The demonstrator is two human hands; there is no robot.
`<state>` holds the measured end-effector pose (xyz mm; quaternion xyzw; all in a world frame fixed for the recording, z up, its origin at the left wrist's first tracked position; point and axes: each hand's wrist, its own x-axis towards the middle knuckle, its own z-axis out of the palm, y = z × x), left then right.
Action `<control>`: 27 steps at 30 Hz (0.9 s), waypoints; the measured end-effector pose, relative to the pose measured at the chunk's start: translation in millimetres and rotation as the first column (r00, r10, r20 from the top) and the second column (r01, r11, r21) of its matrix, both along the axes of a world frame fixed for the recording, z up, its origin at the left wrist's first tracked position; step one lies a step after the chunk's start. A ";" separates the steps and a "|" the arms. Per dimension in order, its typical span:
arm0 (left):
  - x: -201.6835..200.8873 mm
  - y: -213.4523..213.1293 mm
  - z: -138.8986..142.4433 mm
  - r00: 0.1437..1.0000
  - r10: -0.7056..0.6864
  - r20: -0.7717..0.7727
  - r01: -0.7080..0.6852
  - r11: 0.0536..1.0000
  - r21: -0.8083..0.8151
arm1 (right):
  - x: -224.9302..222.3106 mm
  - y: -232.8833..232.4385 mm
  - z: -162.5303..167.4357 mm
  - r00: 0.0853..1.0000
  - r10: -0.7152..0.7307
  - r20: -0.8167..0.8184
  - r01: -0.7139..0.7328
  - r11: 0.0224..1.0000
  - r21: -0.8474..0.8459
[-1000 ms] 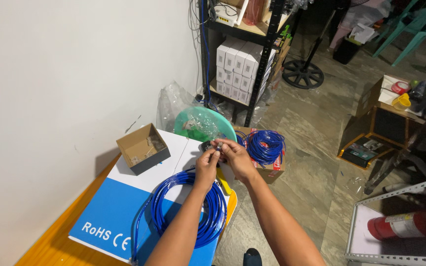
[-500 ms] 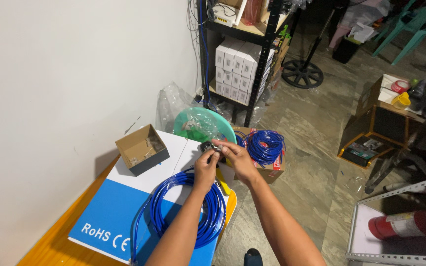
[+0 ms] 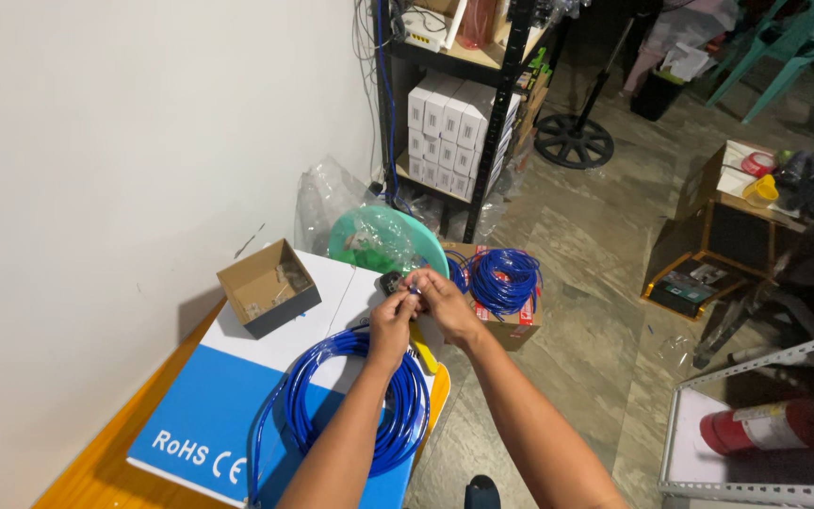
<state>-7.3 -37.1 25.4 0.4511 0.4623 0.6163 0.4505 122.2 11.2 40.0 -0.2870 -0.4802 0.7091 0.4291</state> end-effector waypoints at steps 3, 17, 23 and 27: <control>1.9 4.3 -4.5 0.998 0.004 0.060 -0.001 0.998 -0.062 | 1.2 3.0 -1.5 0.998 0.006 -0.062 -0.007 1.000 -0.017; 3.2 4.7 -8.7 0.998 0.012 -0.065 -0.017 0.997 -0.079 | -2.6 -13.7 -4.0 0.982 -0.056 -0.179 0.042 0.996 -0.081; 0.9 1.0 0.8 0.981 -0.042 -0.188 0.042 0.999 -0.006 | 4.5 -9.0 -1.5 0.995 -0.084 -0.049 0.084 0.996 -0.009; 0.2 2.1 4.4 0.962 -0.021 -0.271 0.075 0.979 0.191 | 9.7 -3.3 -0.7 0.988 -0.157 0.018 0.156 0.988 0.020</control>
